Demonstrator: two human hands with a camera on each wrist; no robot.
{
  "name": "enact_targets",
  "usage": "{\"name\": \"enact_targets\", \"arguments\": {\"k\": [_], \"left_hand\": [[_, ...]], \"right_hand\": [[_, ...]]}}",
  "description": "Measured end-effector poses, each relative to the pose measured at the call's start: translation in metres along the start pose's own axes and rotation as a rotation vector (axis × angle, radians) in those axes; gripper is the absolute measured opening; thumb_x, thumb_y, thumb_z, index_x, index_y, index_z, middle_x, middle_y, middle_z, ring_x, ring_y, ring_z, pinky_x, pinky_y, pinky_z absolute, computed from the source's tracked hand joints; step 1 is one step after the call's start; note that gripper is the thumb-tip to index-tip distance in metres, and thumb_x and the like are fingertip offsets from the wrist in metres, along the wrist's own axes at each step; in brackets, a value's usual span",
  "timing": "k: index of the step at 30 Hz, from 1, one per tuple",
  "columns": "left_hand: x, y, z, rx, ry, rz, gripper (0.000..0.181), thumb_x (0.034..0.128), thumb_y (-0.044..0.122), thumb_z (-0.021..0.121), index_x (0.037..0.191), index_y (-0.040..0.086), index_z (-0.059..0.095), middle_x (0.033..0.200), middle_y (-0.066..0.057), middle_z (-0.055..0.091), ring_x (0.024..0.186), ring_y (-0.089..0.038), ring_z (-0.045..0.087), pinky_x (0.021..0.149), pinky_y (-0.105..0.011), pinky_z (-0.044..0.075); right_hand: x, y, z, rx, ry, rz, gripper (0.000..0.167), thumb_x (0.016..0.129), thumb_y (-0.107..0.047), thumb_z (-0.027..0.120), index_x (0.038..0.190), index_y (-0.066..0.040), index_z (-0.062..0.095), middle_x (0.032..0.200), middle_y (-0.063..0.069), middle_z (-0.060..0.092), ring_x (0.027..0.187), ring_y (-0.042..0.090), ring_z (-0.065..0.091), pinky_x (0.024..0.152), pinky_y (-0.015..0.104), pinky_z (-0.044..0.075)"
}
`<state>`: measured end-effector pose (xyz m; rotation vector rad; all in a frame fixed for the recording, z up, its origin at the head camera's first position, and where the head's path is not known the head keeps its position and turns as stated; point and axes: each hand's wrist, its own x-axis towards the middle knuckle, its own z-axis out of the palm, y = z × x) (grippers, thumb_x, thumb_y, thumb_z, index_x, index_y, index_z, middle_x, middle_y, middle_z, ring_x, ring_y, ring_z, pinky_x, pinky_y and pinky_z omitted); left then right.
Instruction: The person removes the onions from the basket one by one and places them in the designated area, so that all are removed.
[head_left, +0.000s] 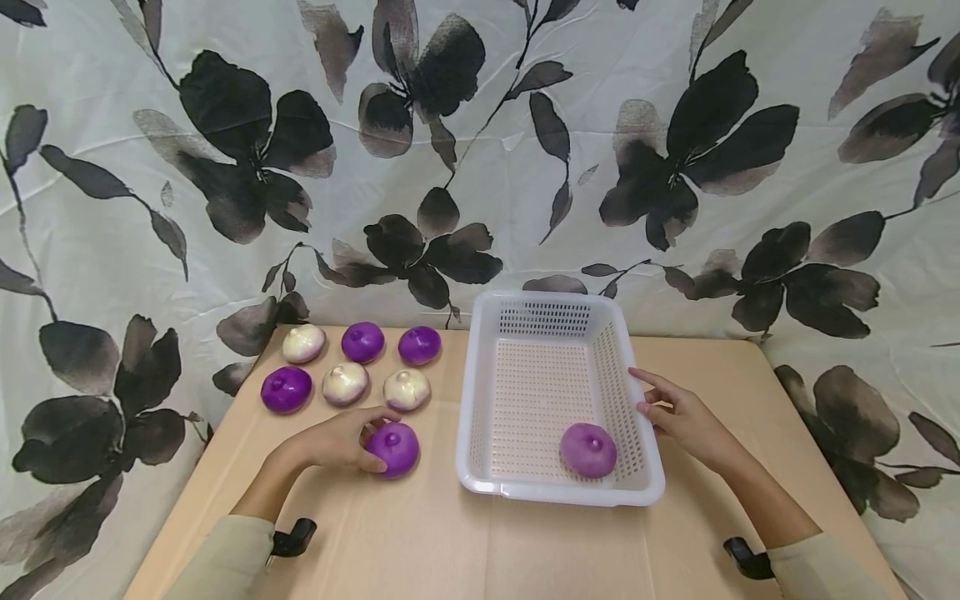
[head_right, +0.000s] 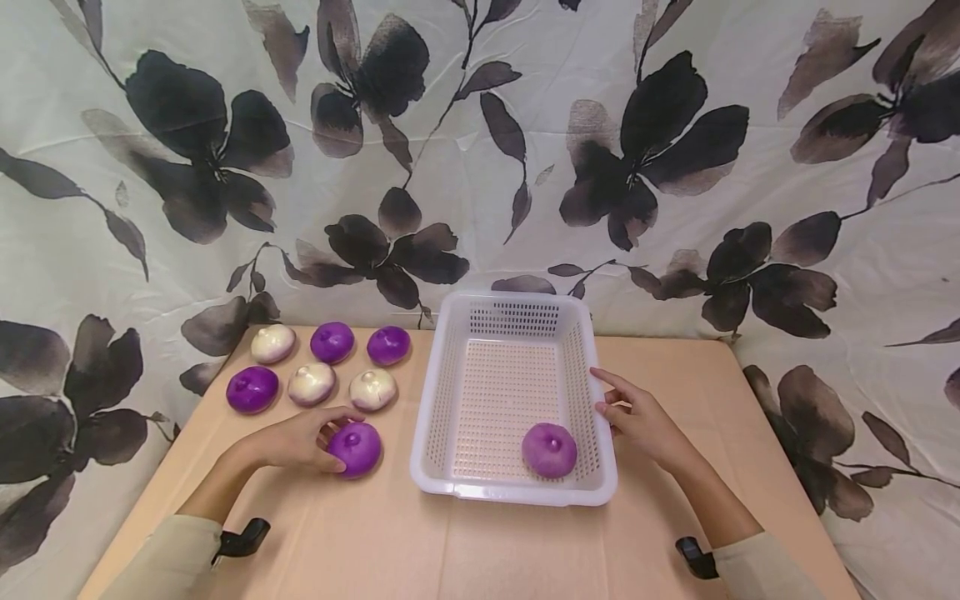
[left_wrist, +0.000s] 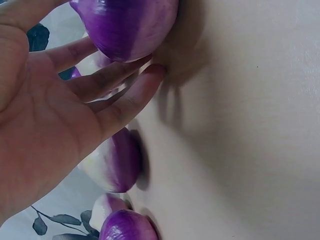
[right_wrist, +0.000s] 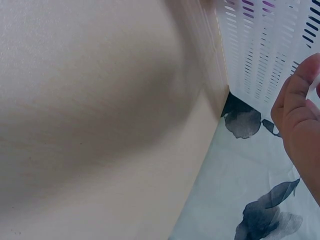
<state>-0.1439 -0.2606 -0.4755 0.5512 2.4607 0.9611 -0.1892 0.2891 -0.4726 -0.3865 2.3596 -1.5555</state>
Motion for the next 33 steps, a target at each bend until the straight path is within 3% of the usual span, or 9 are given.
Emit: {"name": "enact_targets", "arguments": {"k": [5, 10, 14, 21, 26, 30, 33], "left_hand": [[-0.002, 0.003, -0.003, -0.014, 0.003, 0.017, 0.073, 0.0797, 0.023, 0.086, 0.14, -0.001, 0.052, 0.119, -0.016, 0.063, 0.099, -0.026, 0.061, 0.079, -0.029, 0.055], [-0.008, 0.011, -0.011, 0.005, 0.018, 0.012, 0.076, 0.0805, 0.025, 0.086, 0.143, 0.0, 0.051, 0.126, -0.02, 0.061, 0.103, -0.027, 0.062, 0.087, -0.04, 0.056], [-0.013, 0.027, -0.02, 0.04, 0.032, 0.004, 0.075, 0.0798, 0.027, 0.086, 0.143, 0.004, 0.053, 0.131, -0.021, 0.06, 0.111, -0.034, 0.062, 0.091, -0.049, 0.055], [-0.015, 0.063, -0.038, 0.136, 0.078, 0.033, 0.075, 0.0808, 0.031, 0.087, 0.143, 0.006, 0.054, 0.135, -0.013, 0.062, 0.11, -0.027, 0.063, 0.089, -0.043, 0.056], [-0.007, 0.091, -0.045, 0.178, 0.118, 0.087, 0.074, 0.0818, 0.033, 0.086, 0.145, 0.013, 0.055, 0.133, -0.006, 0.066, 0.11, -0.02, 0.065, 0.094, -0.045, 0.056], [0.009, 0.114, -0.048, 0.148, 0.122, 0.133, 0.073, 0.0822, 0.033, 0.086, 0.146, 0.014, 0.055, 0.132, 0.001, 0.066, 0.114, -0.019, 0.064, 0.097, -0.043, 0.056], [0.024, 0.132, -0.048, 0.152, 0.104, 0.199, 0.07, 0.0845, 0.03, 0.085, 0.145, 0.01, 0.056, 0.136, -0.002, 0.064, 0.118, -0.025, 0.063, 0.098, -0.043, 0.056]], "right_hand": [[0.0, 0.0, -0.001, -0.004, 0.002, 0.009, 0.063, 0.104, -0.009, 0.06, 0.161, -0.007, 0.033, 0.113, 0.024, 0.051, 0.098, 0.018, 0.064, 0.08, 0.033, 0.064], [0.0, 0.0, -0.001, 0.013, -0.001, 0.0, 0.063, 0.104, -0.009, 0.06, 0.161, -0.005, 0.033, 0.112, 0.024, 0.05, 0.097, 0.016, 0.064, 0.079, 0.032, 0.064], [0.001, 0.001, 0.0, 0.025, -0.005, -0.007, 0.063, 0.104, -0.008, 0.059, 0.16, -0.004, 0.032, 0.112, 0.024, 0.05, 0.096, 0.015, 0.064, 0.078, 0.031, 0.064], [0.001, 0.0, -0.001, 0.028, -0.011, 0.0, 0.063, 0.104, -0.008, 0.059, 0.161, -0.004, 0.032, 0.112, 0.024, 0.05, 0.098, 0.017, 0.064, 0.079, 0.032, 0.064], [0.0, -0.001, 0.001, 0.014, -0.004, 0.0, 0.062, 0.104, -0.009, 0.059, 0.161, -0.005, 0.033, 0.113, 0.025, 0.051, 0.098, 0.017, 0.064, 0.079, 0.032, 0.064], [0.0, -0.001, 0.001, 0.009, 0.001, -0.002, 0.062, 0.105, -0.01, 0.059, 0.161, -0.005, 0.033, 0.113, 0.025, 0.051, 0.098, 0.016, 0.064, 0.08, 0.031, 0.063], [-0.001, 0.0, 0.0, 0.009, 0.004, -0.004, 0.062, 0.105, -0.01, 0.059, 0.16, -0.005, 0.033, 0.113, 0.024, 0.051, 0.098, 0.014, 0.064, 0.08, 0.031, 0.063]]}}
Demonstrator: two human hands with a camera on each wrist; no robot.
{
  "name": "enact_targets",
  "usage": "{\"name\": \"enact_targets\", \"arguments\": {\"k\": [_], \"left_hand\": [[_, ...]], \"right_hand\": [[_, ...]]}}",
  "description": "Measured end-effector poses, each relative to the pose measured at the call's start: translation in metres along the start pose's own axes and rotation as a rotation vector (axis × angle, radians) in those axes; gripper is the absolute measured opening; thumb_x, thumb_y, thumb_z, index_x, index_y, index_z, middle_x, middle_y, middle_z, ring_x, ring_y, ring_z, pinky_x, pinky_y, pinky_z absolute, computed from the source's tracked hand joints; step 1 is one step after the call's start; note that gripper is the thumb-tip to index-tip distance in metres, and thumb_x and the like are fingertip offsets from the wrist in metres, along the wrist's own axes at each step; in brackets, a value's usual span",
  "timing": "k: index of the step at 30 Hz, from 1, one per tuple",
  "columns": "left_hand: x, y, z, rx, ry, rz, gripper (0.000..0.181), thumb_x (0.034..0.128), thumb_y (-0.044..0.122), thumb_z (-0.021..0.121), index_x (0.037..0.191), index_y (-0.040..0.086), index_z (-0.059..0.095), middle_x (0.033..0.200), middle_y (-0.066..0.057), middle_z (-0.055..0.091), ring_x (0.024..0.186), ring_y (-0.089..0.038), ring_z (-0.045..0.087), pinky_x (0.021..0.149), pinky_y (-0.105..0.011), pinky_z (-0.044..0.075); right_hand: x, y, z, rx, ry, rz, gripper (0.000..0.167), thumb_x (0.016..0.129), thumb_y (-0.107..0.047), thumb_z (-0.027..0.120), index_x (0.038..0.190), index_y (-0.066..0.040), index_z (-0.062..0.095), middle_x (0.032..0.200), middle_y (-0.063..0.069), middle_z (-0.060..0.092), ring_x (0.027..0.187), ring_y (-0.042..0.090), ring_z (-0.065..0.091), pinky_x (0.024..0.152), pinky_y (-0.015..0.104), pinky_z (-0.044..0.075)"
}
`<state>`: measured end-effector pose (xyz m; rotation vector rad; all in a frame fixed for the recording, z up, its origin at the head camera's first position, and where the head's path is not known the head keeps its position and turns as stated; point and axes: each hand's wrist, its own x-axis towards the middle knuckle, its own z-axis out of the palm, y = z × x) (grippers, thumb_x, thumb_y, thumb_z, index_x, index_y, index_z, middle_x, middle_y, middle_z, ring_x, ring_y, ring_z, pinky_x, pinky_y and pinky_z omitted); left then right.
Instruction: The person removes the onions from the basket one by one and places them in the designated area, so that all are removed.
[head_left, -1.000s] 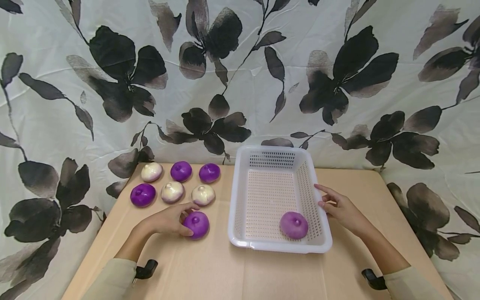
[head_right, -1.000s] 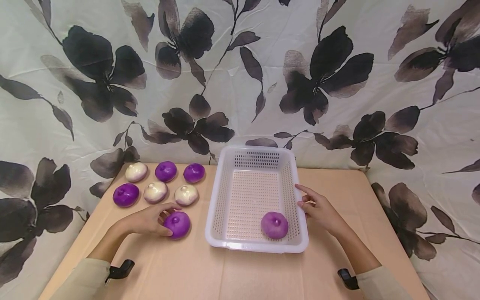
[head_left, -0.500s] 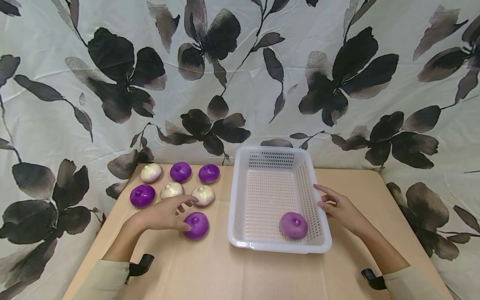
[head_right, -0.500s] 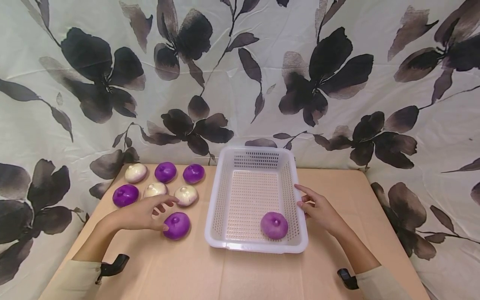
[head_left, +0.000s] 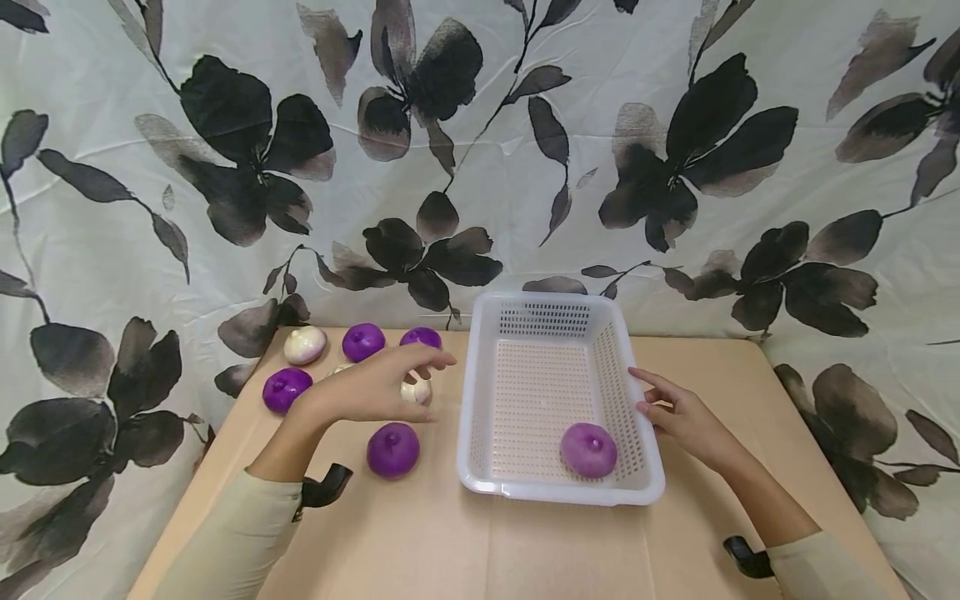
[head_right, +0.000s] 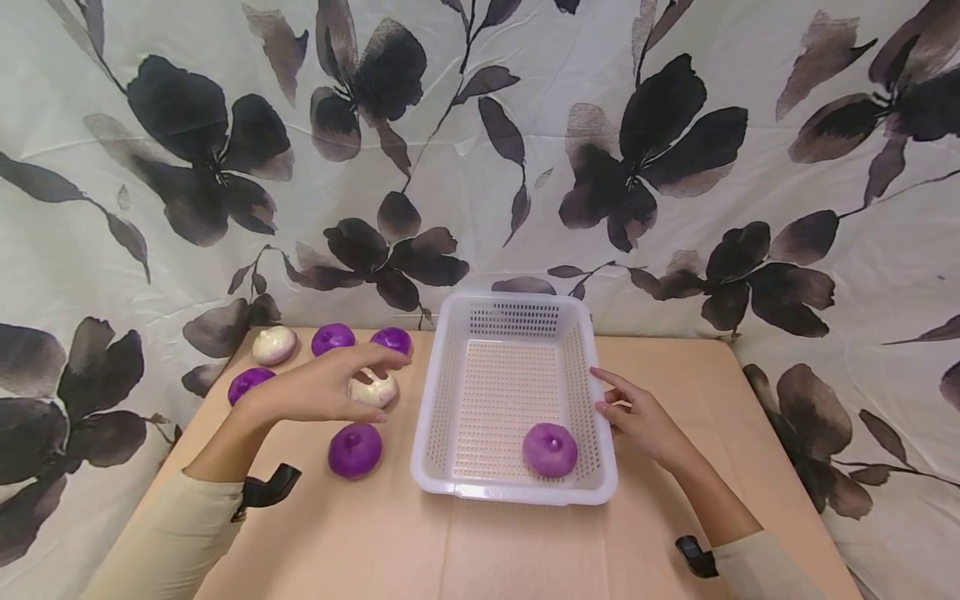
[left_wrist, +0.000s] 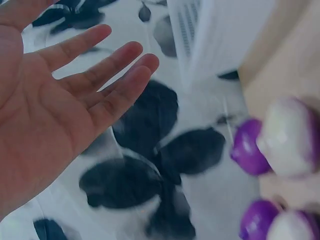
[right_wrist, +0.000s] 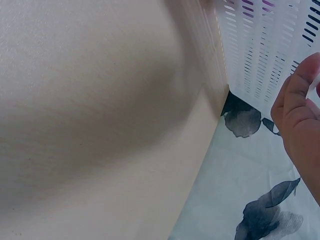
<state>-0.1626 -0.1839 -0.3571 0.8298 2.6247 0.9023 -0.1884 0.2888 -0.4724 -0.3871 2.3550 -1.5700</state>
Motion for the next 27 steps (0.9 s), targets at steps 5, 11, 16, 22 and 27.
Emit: {"name": "enact_targets", "arguments": {"k": [5, 11, 16, 22, 27], "left_hand": [[0.034, 0.023, 0.004, 0.065, -0.048, 0.088, 0.07, 0.0853, 0.03, 0.085, 0.145, 0.009, 0.055, 0.141, -0.005, 0.061, 0.12, -0.027, 0.063, 0.099, -0.042, 0.055], [0.076, 0.038, 0.022, 0.048, -0.12, 0.104, 0.073, 0.0848, 0.031, 0.085, 0.147, 0.01, 0.053, 0.145, -0.005, 0.059, 0.124, -0.025, 0.061, 0.106, -0.041, 0.052], [0.111, 0.046, 0.041, 0.064, -0.187, 0.144, 0.073, 0.085, 0.031, 0.085, 0.147, 0.009, 0.053, 0.144, -0.006, 0.061, 0.121, -0.023, 0.062, 0.105, -0.038, 0.052], [0.144, 0.049, 0.065, 0.047, -0.271, 0.143, 0.073, 0.0844, 0.031, 0.085, 0.147, 0.011, 0.053, 0.139, -0.009, 0.063, 0.121, -0.025, 0.064, 0.102, -0.032, 0.053], [0.165, 0.052, 0.084, 0.007, -0.355, 0.107, 0.073, 0.0825, 0.033, 0.087, 0.146, 0.015, 0.054, 0.141, -0.011, 0.062, 0.124, -0.027, 0.064, 0.101, -0.031, 0.054]], "right_hand": [[0.0, 0.001, 0.0, -0.003, 0.006, 0.002, 0.062, 0.105, -0.01, 0.059, 0.16, -0.005, 0.033, 0.112, 0.024, 0.051, 0.098, 0.013, 0.064, 0.081, 0.031, 0.063], [0.001, 0.0, 0.001, -0.009, 0.012, 0.011, 0.061, 0.104, -0.01, 0.059, 0.161, -0.007, 0.034, 0.112, 0.024, 0.051, 0.098, 0.017, 0.065, 0.081, 0.033, 0.064], [0.001, -0.001, 0.001, -0.009, 0.009, 0.014, 0.062, 0.104, -0.01, 0.06, 0.161, -0.007, 0.034, 0.113, 0.024, 0.052, 0.098, 0.019, 0.065, 0.082, 0.033, 0.064], [0.001, -0.002, 0.0, -0.014, 0.01, 0.012, 0.062, 0.104, -0.009, 0.06, 0.161, -0.007, 0.035, 0.114, 0.025, 0.053, 0.098, 0.018, 0.065, 0.081, 0.034, 0.064], [0.0, -0.002, 0.0, -0.019, 0.009, 0.018, 0.062, 0.104, -0.01, 0.06, 0.161, -0.008, 0.035, 0.114, 0.024, 0.054, 0.099, 0.019, 0.065, 0.082, 0.034, 0.064]]}}
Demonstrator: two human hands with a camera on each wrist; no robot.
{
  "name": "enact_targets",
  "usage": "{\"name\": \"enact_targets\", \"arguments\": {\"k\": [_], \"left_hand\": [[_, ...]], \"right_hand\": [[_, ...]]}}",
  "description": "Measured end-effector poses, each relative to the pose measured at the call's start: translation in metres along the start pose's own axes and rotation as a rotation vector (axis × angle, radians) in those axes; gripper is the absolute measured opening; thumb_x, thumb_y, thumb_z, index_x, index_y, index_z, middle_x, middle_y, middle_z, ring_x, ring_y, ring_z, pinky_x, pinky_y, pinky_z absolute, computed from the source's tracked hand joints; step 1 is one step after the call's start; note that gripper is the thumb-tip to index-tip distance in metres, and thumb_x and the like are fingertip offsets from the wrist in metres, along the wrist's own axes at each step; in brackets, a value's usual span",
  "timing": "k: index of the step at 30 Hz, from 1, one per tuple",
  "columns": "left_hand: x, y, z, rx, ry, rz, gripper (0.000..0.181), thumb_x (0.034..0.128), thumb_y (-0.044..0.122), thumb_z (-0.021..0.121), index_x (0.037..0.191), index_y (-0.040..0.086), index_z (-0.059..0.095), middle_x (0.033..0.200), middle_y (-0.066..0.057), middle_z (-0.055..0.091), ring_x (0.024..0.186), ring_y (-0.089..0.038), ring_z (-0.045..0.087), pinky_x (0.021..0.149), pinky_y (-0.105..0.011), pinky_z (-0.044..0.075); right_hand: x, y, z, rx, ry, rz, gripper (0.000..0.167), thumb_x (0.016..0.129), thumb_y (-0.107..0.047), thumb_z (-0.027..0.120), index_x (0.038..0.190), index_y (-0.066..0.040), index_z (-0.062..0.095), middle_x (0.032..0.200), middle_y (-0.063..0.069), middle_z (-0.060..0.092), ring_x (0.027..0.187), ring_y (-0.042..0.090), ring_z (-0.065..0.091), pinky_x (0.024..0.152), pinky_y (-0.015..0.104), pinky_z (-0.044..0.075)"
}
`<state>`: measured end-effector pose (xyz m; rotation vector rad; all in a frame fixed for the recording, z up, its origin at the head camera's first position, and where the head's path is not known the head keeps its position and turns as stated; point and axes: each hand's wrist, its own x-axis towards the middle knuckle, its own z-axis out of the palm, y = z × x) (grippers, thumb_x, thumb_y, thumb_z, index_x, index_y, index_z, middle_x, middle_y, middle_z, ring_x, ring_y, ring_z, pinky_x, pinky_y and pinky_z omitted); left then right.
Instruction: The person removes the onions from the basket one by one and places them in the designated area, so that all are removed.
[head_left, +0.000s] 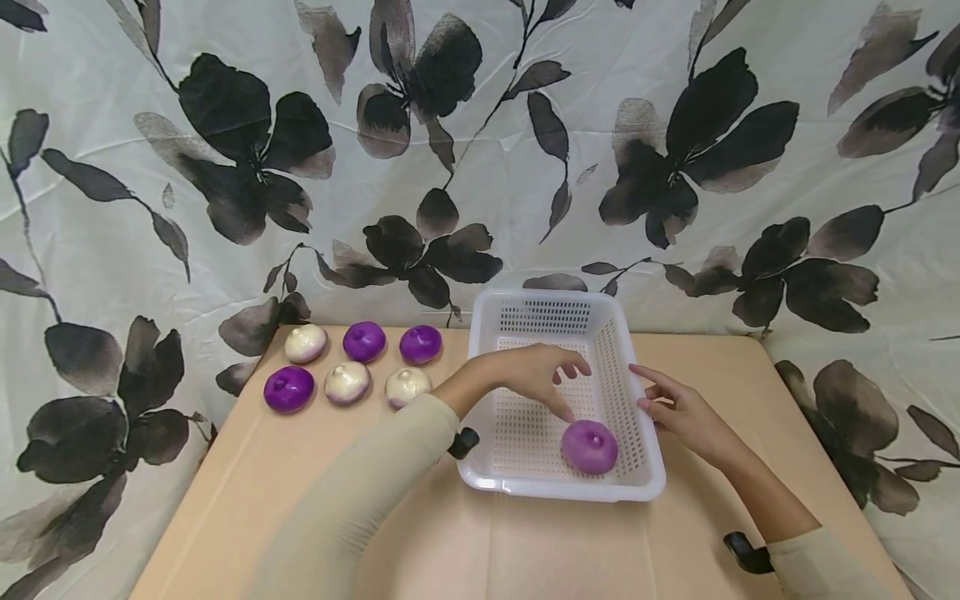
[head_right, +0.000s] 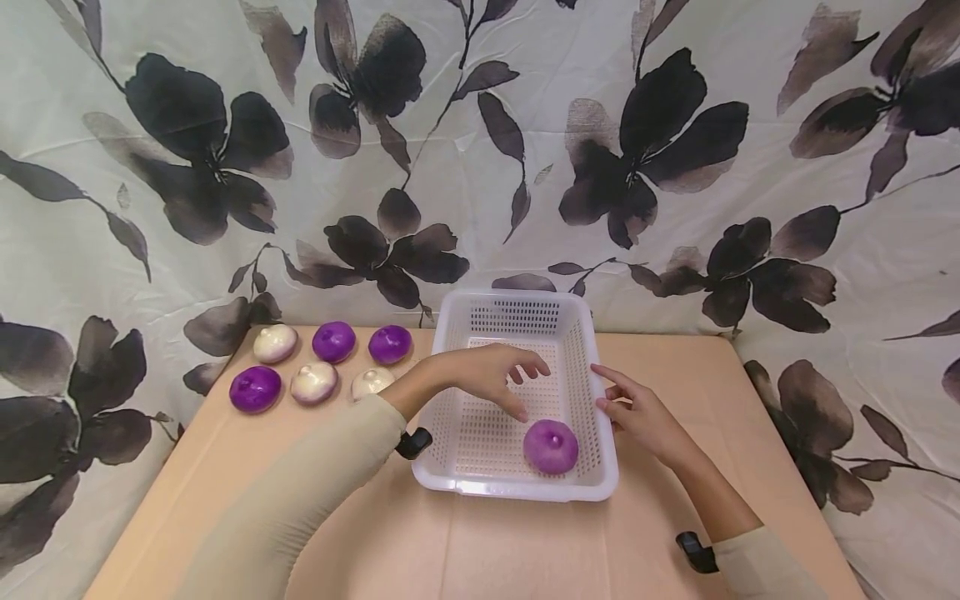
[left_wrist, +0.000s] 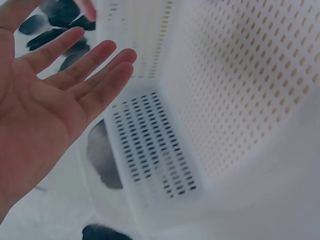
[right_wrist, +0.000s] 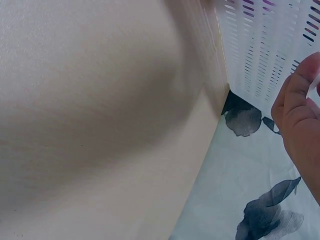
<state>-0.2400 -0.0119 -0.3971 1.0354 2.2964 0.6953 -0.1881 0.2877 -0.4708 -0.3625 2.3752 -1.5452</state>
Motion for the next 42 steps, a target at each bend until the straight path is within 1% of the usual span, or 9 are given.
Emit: {"name": "enact_targets", "arguments": {"k": [4, 9, 13, 20, 25, 29, 32, 37, 42], "left_hand": [[0.019, -0.001, 0.007, -0.033, -0.065, -0.016, 0.076, 0.0807, 0.032, 0.088, 0.146, 0.014, 0.054, 0.144, -0.015, 0.06, 0.128, -0.029, 0.062, 0.099, -0.03, 0.054], [0.037, -0.003, 0.015, -0.099, -0.16, -0.059, 0.08, 0.0805, 0.028, 0.089, 0.149, 0.011, 0.052, 0.147, -0.018, 0.057, 0.131, -0.027, 0.059, 0.097, -0.029, 0.054], [0.047, -0.005, 0.023, -0.139, -0.218, -0.104, 0.081, 0.081, 0.027, 0.089, 0.151, 0.011, 0.05, 0.147, -0.018, 0.057, 0.128, -0.024, 0.06, 0.099, -0.029, 0.054], [0.057, -0.008, 0.04, -0.195, -0.293, -0.176, 0.081, 0.0818, 0.022, 0.089, 0.152, 0.012, 0.05, 0.148, -0.016, 0.058, 0.128, -0.022, 0.063, 0.095, -0.027, 0.056], [0.062, -0.008, 0.049, -0.224, -0.318, -0.177, 0.079, 0.0826, 0.015, 0.088, 0.151, 0.009, 0.05, 0.142, -0.015, 0.063, 0.12, -0.019, 0.067, 0.089, -0.023, 0.058], [0.063, -0.007, 0.054, -0.203, -0.317, -0.154, 0.078, 0.0821, 0.012, 0.087, 0.151, 0.007, 0.05, 0.136, -0.014, 0.067, 0.111, -0.014, 0.069, 0.086, -0.02, 0.057], [0.064, -0.006, 0.055, -0.156, -0.309, -0.14, 0.072, 0.0815, 0.012, 0.088, 0.146, 0.009, 0.056, 0.132, -0.011, 0.07, 0.11, -0.012, 0.068, 0.088, -0.018, 0.055], [0.064, -0.006, 0.057, -0.131, -0.303, -0.12, 0.059, 0.0814, 0.01, 0.088, 0.136, 0.011, 0.065, 0.125, -0.009, 0.072, 0.106, -0.011, 0.068, 0.086, -0.018, 0.055], [0.062, -0.005, 0.054, -0.125, -0.292, -0.122, 0.059, 0.0808, 0.011, 0.088, 0.135, 0.012, 0.066, 0.124, -0.008, 0.073, 0.103, -0.01, 0.068, 0.082, -0.017, 0.056]], "right_hand": [[0.0, 0.0, 0.0, -0.002, 0.004, 0.002, 0.062, 0.104, -0.01, 0.06, 0.161, -0.008, 0.035, 0.113, 0.024, 0.054, 0.099, 0.019, 0.065, 0.081, 0.034, 0.064], [0.0, 0.001, -0.001, -0.004, 0.008, 0.002, 0.061, 0.104, -0.01, 0.06, 0.16, -0.008, 0.036, 0.113, 0.024, 0.055, 0.098, 0.018, 0.065, 0.081, 0.033, 0.064], [0.001, 0.002, 0.0, -0.006, 0.009, 0.002, 0.061, 0.104, -0.009, 0.06, 0.16, -0.007, 0.036, 0.112, 0.024, 0.055, 0.098, 0.016, 0.065, 0.081, 0.032, 0.064], [0.001, 0.002, 0.0, 0.003, -0.003, -0.002, 0.061, 0.104, -0.009, 0.06, 0.16, -0.006, 0.035, 0.113, 0.025, 0.054, 0.099, 0.019, 0.065, 0.081, 0.033, 0.064], [0.0, 0.002, 0.0, 0.005, -0.001, -0.008, 0.062, 0.104, -0.01, 0.06, 0.16, -0.007, 0.035, 0.112, 0.024, 0.053, 0.099, 0.019, 0.064, 0.082, 0.034, 0.064], [0.0, 0.003, 0.0, 0.005, -0.003, -0.006, 0.062, 0.104, -0.011, 0.06, 0.161, -0.007, 0.034, 0.113, 0.024, 0.054, 0.099, 0.017, 0.064, 0.082, 0.033, 0.064], [-0.001, 0.003, 0.0, 0.003, -0.004, -0.005, 0.062, 0.104, -0.011, 0.06, 0.161, -0.007, 0.034, 0.113, 0.024, 0.054, 0.099, 0.017, 0.064, 0.082, 0.033, 0.064], [0.0, 0.002, 0.0, 0.0, -0.004, -0.006, 0.062, 0.105, -0.011, 0.06, 0.161, -0.007, 0.034, 0.112, 0.024, 0.053, 0.099, 0.018, 0.065, 0.083, 0.036, 0.064], [0.0, 0.002, -0.001, 0.003, -0.011, -0.005, 0.062, 0.105, -0.011, 0.059, 0.161, -0.007, 0.033, 0.113, 0.024, 0.053, 0.1, 0.02, 0.065, 0.083, 0.038, 0.064]]}}
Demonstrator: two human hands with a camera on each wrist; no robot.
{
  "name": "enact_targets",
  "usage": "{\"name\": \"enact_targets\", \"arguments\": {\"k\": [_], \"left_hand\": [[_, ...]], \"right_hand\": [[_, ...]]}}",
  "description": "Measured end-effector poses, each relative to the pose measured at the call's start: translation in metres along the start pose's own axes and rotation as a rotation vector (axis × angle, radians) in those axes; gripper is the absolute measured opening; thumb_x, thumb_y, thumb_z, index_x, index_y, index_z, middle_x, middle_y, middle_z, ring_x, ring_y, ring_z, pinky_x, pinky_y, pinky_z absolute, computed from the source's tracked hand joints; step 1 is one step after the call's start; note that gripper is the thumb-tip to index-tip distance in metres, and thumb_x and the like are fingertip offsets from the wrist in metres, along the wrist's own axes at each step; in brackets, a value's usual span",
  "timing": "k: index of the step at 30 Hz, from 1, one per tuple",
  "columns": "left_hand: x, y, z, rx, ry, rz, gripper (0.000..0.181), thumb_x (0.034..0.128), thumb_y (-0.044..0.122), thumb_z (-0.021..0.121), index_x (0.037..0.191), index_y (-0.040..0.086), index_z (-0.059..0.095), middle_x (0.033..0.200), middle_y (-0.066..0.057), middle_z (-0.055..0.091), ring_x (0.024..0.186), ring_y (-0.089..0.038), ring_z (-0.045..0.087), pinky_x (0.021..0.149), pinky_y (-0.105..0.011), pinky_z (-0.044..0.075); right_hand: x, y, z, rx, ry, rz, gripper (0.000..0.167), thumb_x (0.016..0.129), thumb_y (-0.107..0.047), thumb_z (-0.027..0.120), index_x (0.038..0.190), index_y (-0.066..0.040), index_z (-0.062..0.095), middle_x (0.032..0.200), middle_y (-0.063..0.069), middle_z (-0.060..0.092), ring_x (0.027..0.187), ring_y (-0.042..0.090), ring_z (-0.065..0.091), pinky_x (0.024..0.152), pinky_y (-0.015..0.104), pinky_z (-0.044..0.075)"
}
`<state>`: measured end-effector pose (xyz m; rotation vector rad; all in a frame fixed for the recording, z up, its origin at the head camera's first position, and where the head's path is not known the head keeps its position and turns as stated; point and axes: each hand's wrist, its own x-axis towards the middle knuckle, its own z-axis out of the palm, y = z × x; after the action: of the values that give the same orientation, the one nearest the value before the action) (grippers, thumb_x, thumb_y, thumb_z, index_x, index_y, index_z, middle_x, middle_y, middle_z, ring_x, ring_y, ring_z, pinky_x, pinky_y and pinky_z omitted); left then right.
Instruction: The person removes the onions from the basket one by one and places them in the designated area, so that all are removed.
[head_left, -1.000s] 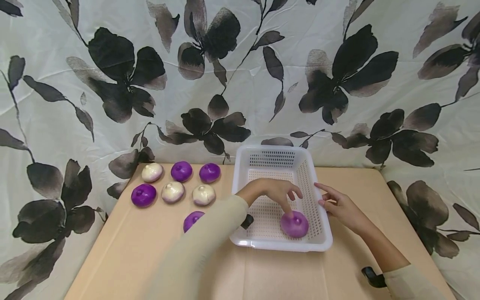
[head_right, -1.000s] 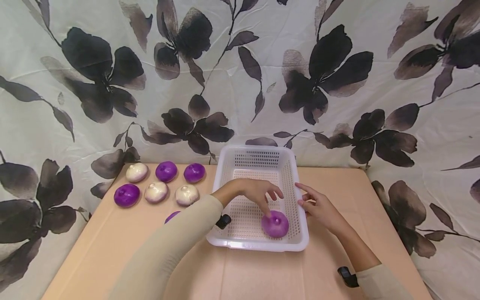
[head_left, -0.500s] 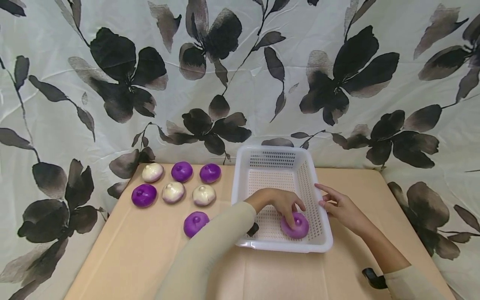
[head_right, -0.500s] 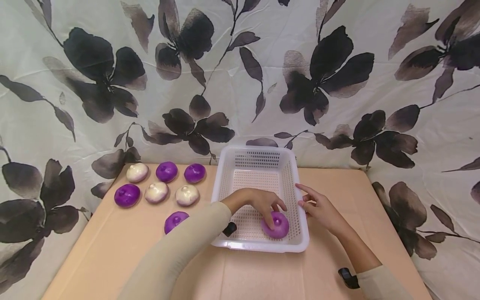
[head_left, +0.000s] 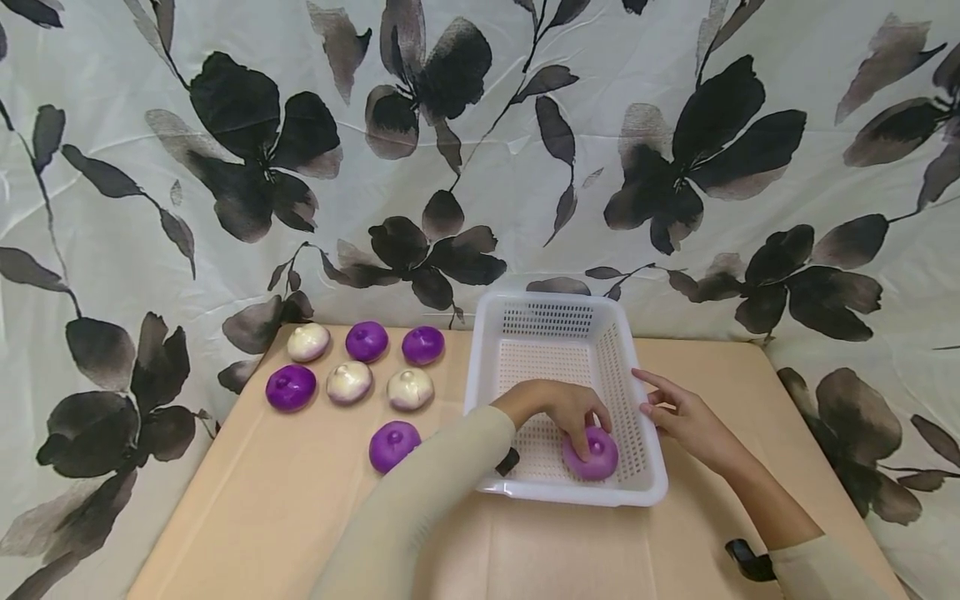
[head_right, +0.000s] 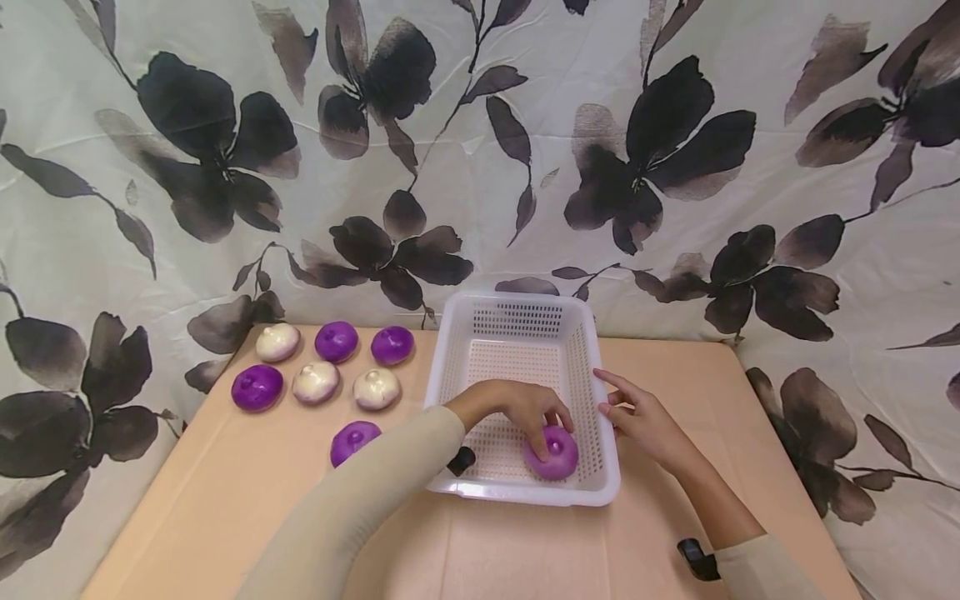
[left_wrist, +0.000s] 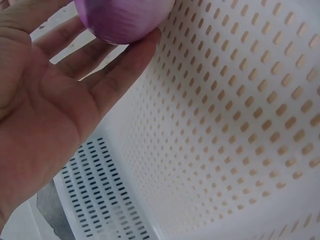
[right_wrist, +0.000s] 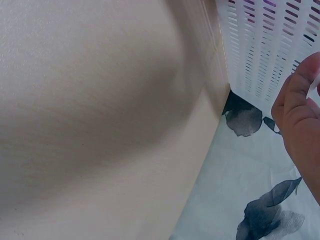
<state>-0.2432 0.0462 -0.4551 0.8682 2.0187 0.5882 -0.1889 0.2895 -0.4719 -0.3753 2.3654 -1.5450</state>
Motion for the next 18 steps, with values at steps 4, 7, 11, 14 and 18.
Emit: {"name": "enact_targets", "arguments": {"k": [4, 7, 11, 14, 18], "left_hand": [[-0.006, 0.0, -0.004, 0.009, 0.021, 0.007, 0.059, 0.081, 0.014, 0.089, 0.135, 0.012, 0.066, 0.121, -0.007, 0.073, 0.102, -0.009, 0.067, 0.082, -0.018, 0.057], [-0.013, -0.001, -0.007, 0.039, 0.035, 0.018, 0.059, 0.0808, 0.017, 0.089, 0.134, 0.011, 0.066, 0.12, -0.006, 0.073, 0.103, -0.009, 0.067, 0.084, -0.018, 0.055], [-0.025, -0.001, -0.01, 0.079, 0.055, 0.038, 0.06, 0.0801, 0.022, 0.09, 0.134, 0.011, 0.067, 0.121, -0.006, 0.073, 0.107, -0.011, 0.067, 0.088, -0.019, 0.054], [-0.036, 0.001, -0.013, 0.096, 0.082, 0.053, 0.059, 0.0792, 0.024, 0.091, 0.133, 0.013, 0.067, 0.122, -0.005, 0.072, 0.108, -0.011, 0.066, 0.089, -0.021, 0.055], [-0.053, 0.003, -0.017, 0.117, 0.129, 0.071, 0.06, 0.078, 0.026, 0.092, 0.132, 0.014, 0.068, 0.124, -0.004, 0.071, 0.109, -0.01, 0.064, 0.091, -0.021, 0.054]], "right_hand": [[0.0, 0.0, 0.0, -0.004, 0.004, 0.0, 0.063, 0.105, -0.012, 0.06, 0.161, -0.007, 0.033, 0.113, 0.023, 0.053, 0.101, 0.02, 0.065, 0.084, 0.038, 0.064], [0.001, -0.001, 0.0, 0.0, 0.005, -0.003, 0.063, 0.105, -0.012, 0.06, 0.161, -0.006, 0.033, 0.112, 0.023, 0.052, 0.1, 0.018, 0.065, 0.084, 0.038, 0.064], [0.001, 0.0, 0.0, 0.006, 0.004, -0.005, 0.063, 0.104, -0.011, 0.06, 0.161, -0.006, 0.033, 0.112, 0.023, 0.052, 0.1, 0.016, 0.065, 0.084, 0.036, 0.064], [0.001, -0.001, 0.0, -0.002, 0.006, -0.003, 0.063, 0.104, -0.011, 0.06, 0.161, -0.006, 0.033, 0.113, 0.023, 0.052, 0.099, 0.016, 0.064, 0.083, 0.034, 0.064], [0.001, -0.001, 0.001, -0.022, 0.013, -0.001, 0.064, 0.104, -0.011, 0.061, 0.162, -0.008, 0.032, 0.113, 0.023, 0.053, 0.099, 0.018, 0.064, 0.082, 0.034, 0.064]]}}
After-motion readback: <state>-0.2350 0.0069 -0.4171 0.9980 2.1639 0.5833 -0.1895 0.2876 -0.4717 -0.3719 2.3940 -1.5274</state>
